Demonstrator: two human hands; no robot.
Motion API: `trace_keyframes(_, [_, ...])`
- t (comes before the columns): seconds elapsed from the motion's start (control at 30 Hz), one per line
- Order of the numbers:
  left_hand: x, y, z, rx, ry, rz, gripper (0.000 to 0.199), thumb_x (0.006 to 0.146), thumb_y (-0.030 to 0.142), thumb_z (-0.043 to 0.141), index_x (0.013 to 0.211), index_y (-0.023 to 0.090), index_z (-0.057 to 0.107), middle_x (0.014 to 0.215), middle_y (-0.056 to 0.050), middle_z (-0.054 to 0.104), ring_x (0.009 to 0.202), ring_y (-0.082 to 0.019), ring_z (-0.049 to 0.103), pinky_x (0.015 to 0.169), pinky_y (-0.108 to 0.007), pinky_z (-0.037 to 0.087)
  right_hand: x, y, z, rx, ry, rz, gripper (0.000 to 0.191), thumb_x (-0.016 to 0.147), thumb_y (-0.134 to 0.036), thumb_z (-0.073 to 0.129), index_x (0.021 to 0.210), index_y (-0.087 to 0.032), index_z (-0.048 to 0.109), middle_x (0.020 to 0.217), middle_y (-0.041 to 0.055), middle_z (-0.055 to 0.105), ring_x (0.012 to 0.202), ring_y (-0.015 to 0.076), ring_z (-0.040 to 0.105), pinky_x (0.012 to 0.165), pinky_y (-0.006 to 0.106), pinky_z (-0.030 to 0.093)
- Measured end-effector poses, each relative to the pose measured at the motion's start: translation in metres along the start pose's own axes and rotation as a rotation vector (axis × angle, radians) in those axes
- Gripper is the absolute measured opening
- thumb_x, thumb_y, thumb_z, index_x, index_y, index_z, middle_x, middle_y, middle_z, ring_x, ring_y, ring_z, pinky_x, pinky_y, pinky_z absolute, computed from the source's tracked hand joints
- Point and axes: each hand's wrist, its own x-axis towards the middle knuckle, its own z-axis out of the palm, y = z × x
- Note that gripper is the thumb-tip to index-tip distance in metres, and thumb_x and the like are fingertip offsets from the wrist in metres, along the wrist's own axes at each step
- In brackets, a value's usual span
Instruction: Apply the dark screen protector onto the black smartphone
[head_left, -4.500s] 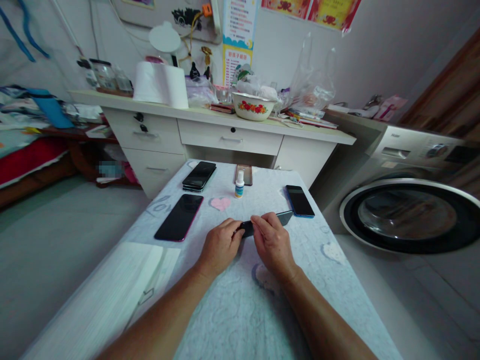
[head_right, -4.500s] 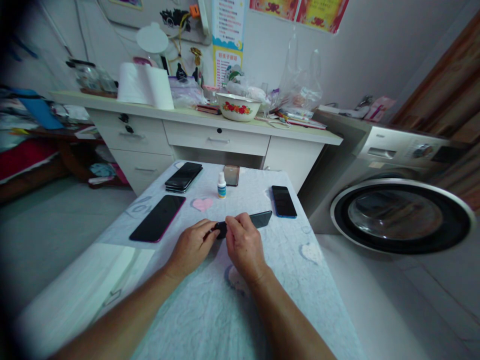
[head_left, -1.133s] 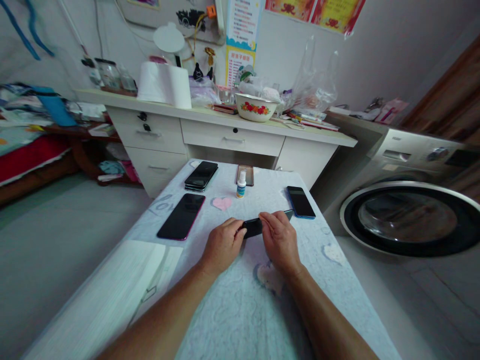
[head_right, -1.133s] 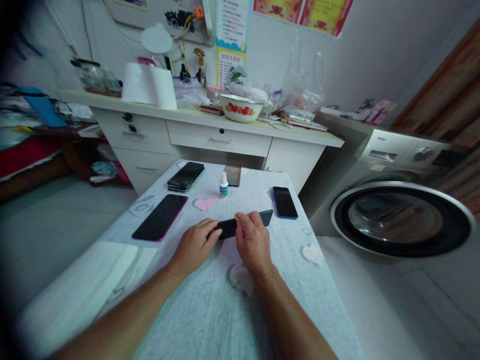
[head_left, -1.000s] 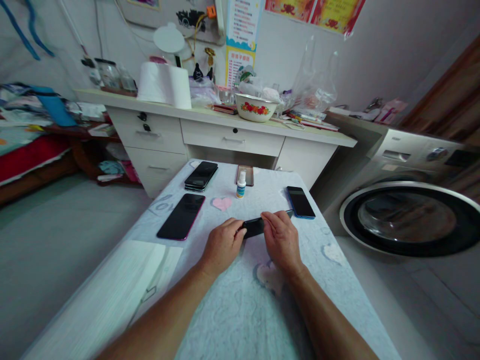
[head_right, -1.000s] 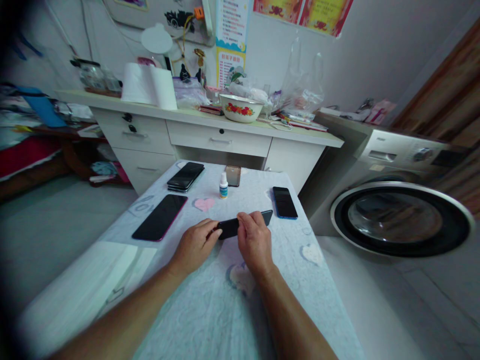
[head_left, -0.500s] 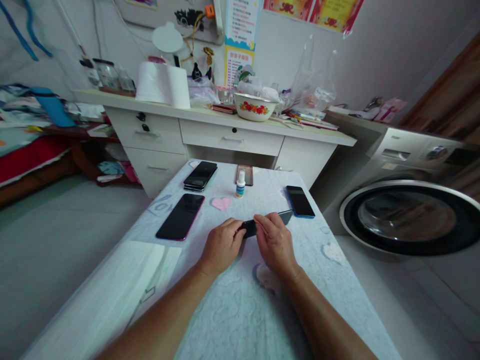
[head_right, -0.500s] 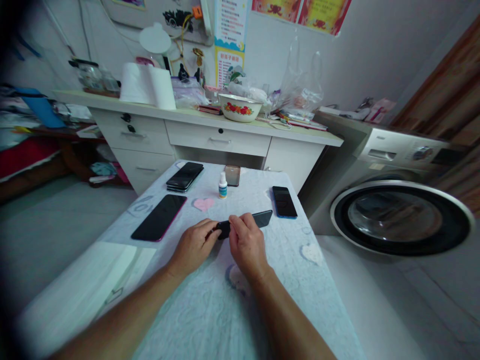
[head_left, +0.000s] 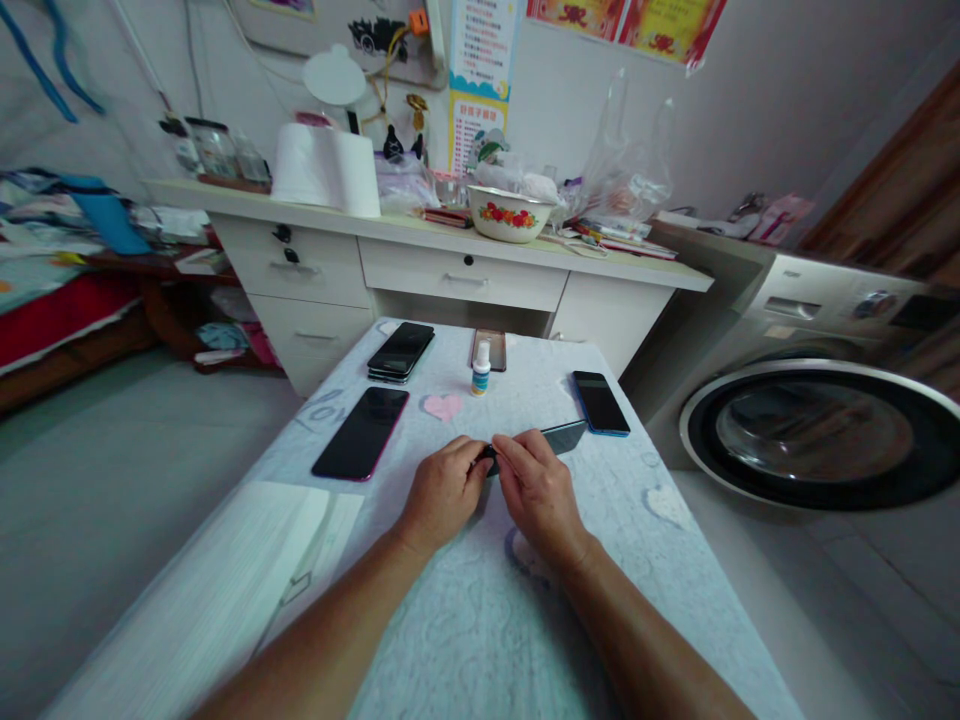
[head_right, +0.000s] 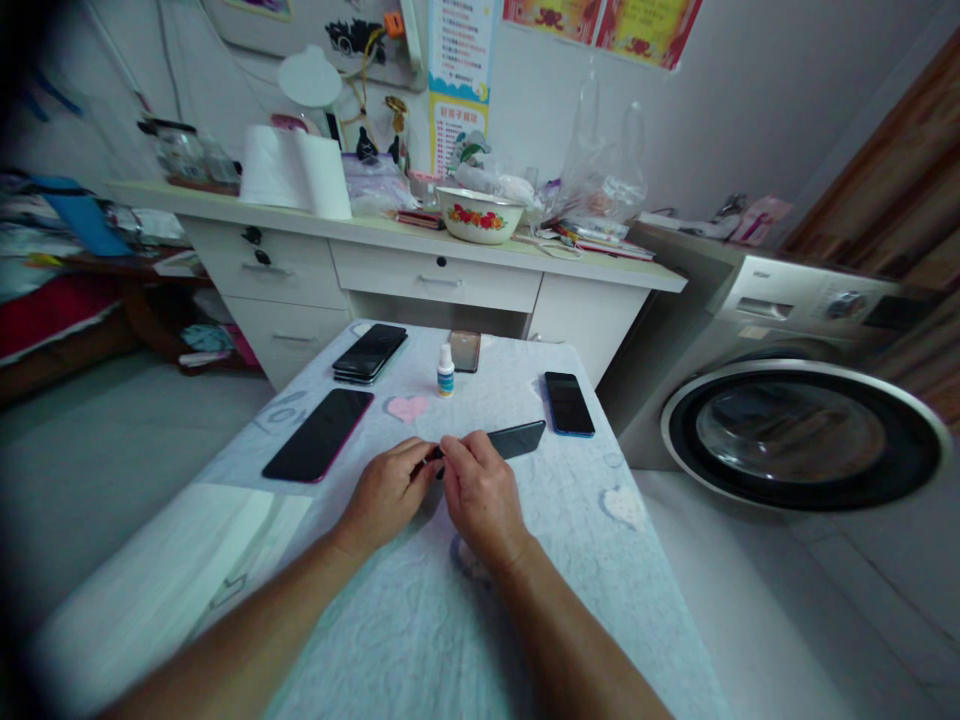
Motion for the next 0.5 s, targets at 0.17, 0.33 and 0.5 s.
trace_keyframes(0.17, [-0.0005, -0.0012, 0.0005, 0.003, 0.006, 0.01, 0.015, 0.088, 0.017, 0.045, 0.082, 0.019, 0.059, 0.082, -0.003, 0.062, 0.077, -0.017, 0.059, 0.067, -0.026, 0.042, 0.0004, -0.002, 0.0004, 0.004, -0.02, -0.022, 0.028, 0.091, -0.015, 0.044, 0.111, -0.02, 0.061, 0.091, 0.0058, 0.056, 0.08, 0.0136, 0.057, 0.072, 0.023, 0.05])
trace_keyframes(0.33, [-0.0002, -0.0013, 0.0013, 0.0, 0.004, 0.002, 0.016, 0.089, 0.017, 0.044, 0.08, 0.019, 0.058, 0.08, -0.003, 0.061, 0.075, -0.017, 0.058, 0.066, -0.026, 0.042, 0.0007, -0.004, 0.0008, -0.002, -0.047, -0.03, 0.027, 0.092, -0.017, 0.043, 0.112, -0.02, 0.061, 0.091, 0.0055, 0.056, 0.079, 0.0136, 0.056, 0.071, 0.023, 0.049])
trace_keyframes(0.5, [-0.0006, -0.0009, 0.0014, -0.009, 0.006, -0.004, 0.016, 0.087, 0.016, 0.044, 0.079, 0.019, 0.056, 0.078, -0.003, 0.06, 0.074, -0.017, 0.058, 0.066, -0.026, 0.041, 0.0007, -0.0067, -0.0005, 0.0, -0.076, -0.028, 0.028, 0.092, -0.017, 0.041, 0.113, -0.02, 0.06, 0.09, 0.0055, 0.055, 0.08, 0.0141, 0.056, 0.072, 0.024, 0.049])
